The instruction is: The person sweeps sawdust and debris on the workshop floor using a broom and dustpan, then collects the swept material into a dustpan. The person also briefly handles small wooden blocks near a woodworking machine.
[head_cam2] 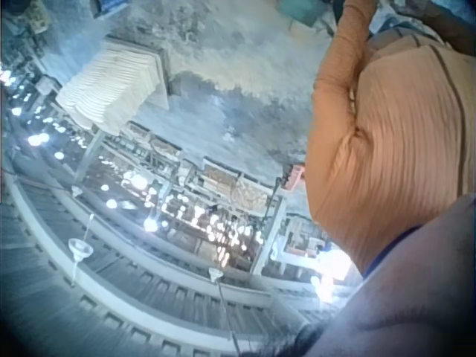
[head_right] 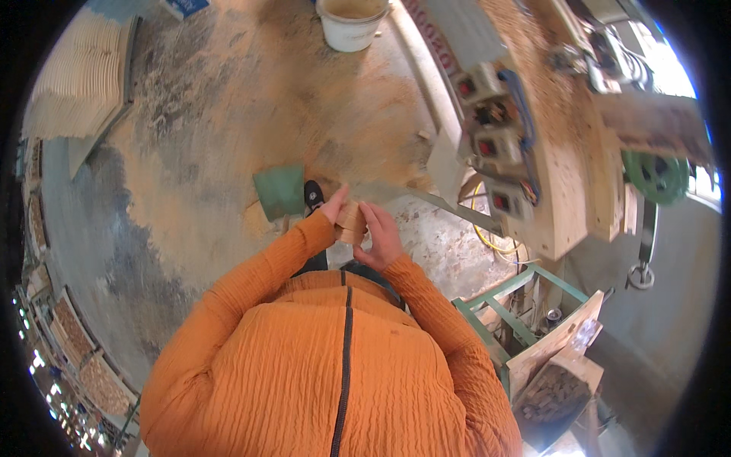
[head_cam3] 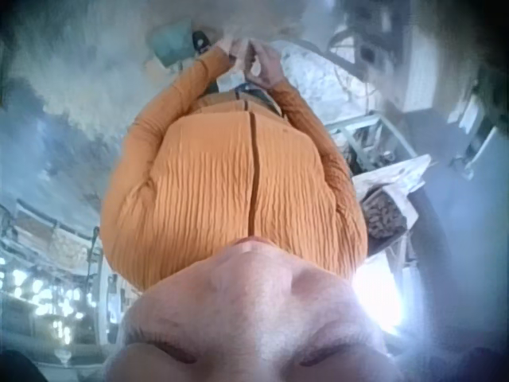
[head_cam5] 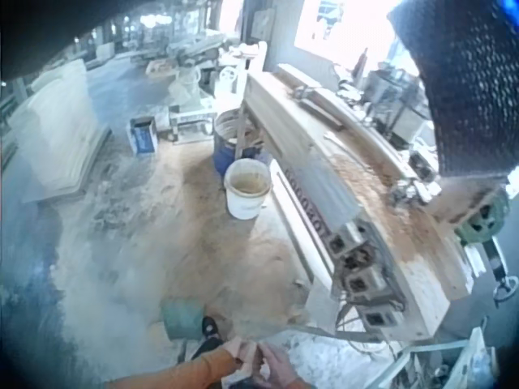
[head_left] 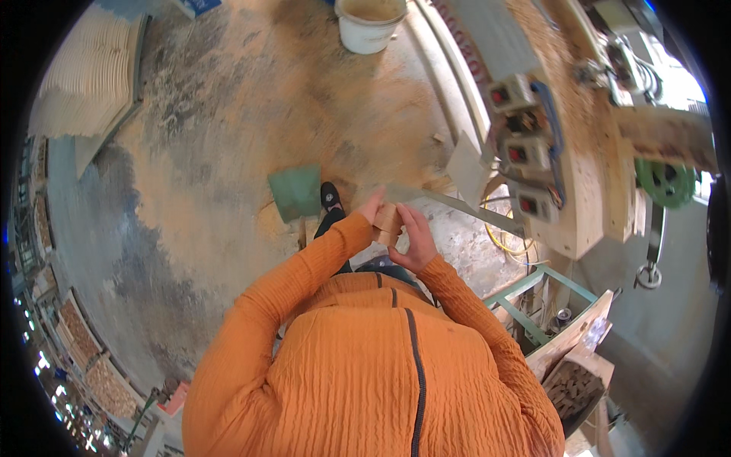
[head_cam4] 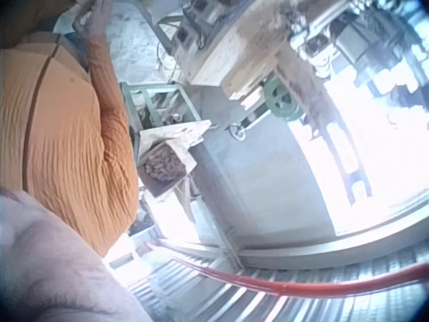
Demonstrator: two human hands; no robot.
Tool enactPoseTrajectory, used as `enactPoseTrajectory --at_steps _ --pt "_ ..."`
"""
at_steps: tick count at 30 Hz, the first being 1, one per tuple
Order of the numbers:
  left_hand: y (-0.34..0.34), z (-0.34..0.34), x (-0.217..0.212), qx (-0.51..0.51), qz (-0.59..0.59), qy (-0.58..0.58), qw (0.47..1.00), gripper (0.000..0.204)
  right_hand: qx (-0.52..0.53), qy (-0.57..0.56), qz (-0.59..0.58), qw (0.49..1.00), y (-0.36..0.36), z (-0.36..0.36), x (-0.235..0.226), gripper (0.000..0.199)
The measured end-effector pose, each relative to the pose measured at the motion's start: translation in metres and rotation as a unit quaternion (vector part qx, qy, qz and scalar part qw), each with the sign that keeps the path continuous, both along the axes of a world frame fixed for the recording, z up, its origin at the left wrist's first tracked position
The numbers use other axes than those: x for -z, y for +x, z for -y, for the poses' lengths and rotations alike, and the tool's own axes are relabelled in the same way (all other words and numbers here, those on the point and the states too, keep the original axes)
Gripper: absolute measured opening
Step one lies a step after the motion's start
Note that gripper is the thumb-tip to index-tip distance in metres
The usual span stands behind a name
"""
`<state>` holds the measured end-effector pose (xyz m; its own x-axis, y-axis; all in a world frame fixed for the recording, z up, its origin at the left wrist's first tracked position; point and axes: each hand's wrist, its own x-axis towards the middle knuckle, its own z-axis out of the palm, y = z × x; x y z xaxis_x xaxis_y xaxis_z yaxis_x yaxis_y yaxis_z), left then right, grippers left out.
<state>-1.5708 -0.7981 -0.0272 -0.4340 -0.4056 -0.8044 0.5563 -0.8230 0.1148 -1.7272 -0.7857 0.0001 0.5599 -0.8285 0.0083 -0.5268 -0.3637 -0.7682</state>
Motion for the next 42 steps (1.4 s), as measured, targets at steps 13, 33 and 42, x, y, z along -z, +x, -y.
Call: enactPoseTrajectory --at_steps 13,33,42 --pt "0.036 0.026 0.121 -0.262 -0.026 -0.237 0.935 0.068 0.147 0.321 0.097 0.931 0.082 0.084 0.117 0.08" --pt "0.004 -0.036 0.345 -0.136 0.177 0.006 0.975 0.104 0.011 0.031 -0.452 0.891 -0.128 0.279 0.571 0.025" --pt "0.021 -0.018 0.373 -0.107 0.16 0.069 0.979 0.099 0.053 0.089 -0.659 0.745 -0.134 0.384 0.667 0.041"
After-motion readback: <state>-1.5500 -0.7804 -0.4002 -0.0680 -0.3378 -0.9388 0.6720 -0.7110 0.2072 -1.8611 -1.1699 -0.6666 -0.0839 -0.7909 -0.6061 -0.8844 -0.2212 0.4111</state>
